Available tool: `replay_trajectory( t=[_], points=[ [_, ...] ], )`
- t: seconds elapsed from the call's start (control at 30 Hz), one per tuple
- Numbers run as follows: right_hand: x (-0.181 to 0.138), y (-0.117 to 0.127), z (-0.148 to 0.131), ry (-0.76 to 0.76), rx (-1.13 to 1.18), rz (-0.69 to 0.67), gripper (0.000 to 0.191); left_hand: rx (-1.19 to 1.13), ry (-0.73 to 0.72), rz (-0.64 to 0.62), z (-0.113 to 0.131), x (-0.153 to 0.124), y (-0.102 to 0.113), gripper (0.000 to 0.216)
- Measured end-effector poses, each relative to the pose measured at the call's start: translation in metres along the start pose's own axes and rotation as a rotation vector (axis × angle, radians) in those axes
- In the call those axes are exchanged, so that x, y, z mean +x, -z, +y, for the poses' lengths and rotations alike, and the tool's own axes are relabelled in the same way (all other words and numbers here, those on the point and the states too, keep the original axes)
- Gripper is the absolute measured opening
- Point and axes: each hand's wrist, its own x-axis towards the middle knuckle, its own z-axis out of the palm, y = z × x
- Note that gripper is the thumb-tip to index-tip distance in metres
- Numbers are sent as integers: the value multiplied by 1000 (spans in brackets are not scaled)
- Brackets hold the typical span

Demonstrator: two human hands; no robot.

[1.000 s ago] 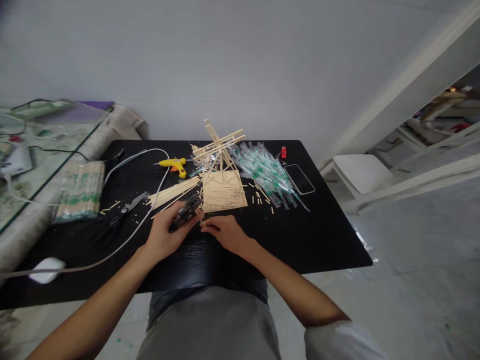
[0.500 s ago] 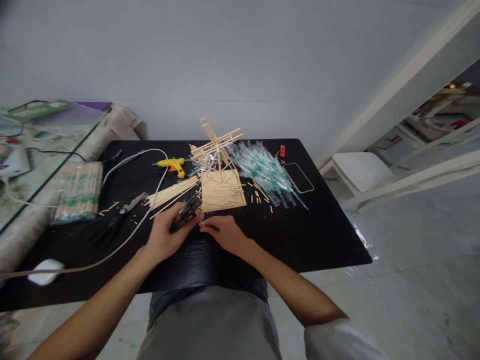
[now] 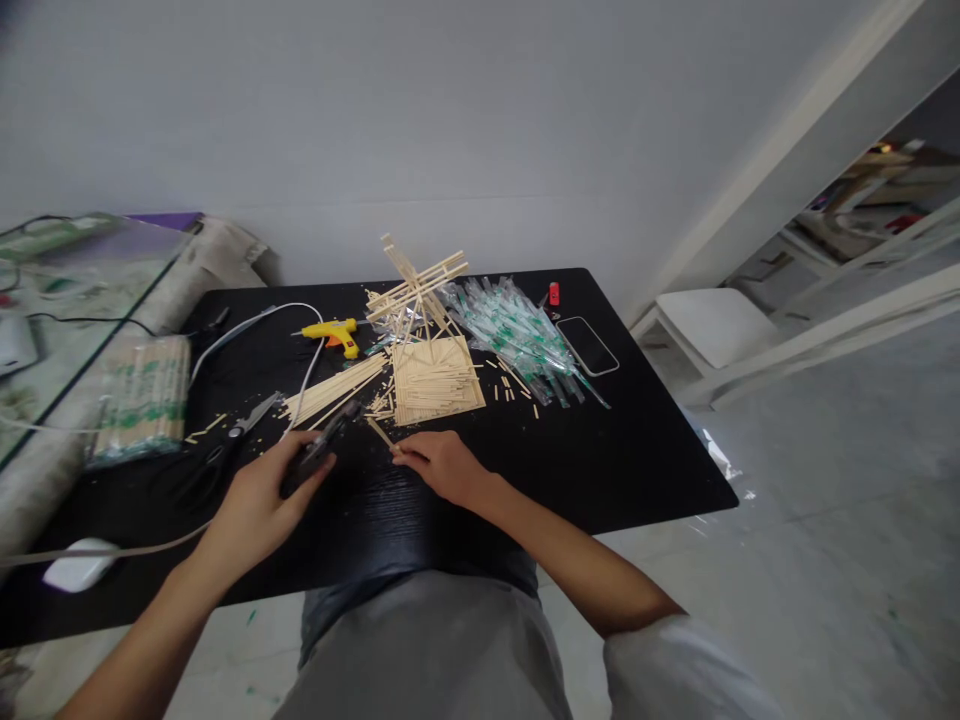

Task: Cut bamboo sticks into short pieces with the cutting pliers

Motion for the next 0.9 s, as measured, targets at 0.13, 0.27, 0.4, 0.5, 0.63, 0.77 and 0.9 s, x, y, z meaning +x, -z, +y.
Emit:
replay_trajectory(
  t=[0.13, 0.27, 0.4, 0.5, 0.63, 0.77, 0.9],
  points=[
    [-1, 0, -6, -142, 94, -19, 41, 155, -6, -132, -15, -11, 0, 25],
    [-3, 0, -10, -201, 128, -21, 60, 315, -33, -183, -16, -12, -3, 29],
    [-4, -1, -7, -175, 97, 5, 68, 441, -119, -174, -9, -9, -10, 34],
    [-4, 0, -5, -145, 80, -6, 69, 506, -174, -165, -2, -8, -15, 36],
    [-4, 1, -5, -145, 54, -27, 66, 555, -216, -165, 7, -5, -19, 36],
    [-5, 2, -5, -139, 26, -28, 63, 594, -236, -175, 13, -2, -20, 35],
    [-6, 1, -4, -115, 12, -32, 60, 636, -235, -182, 16, 0, -21, 34]
  ],
)
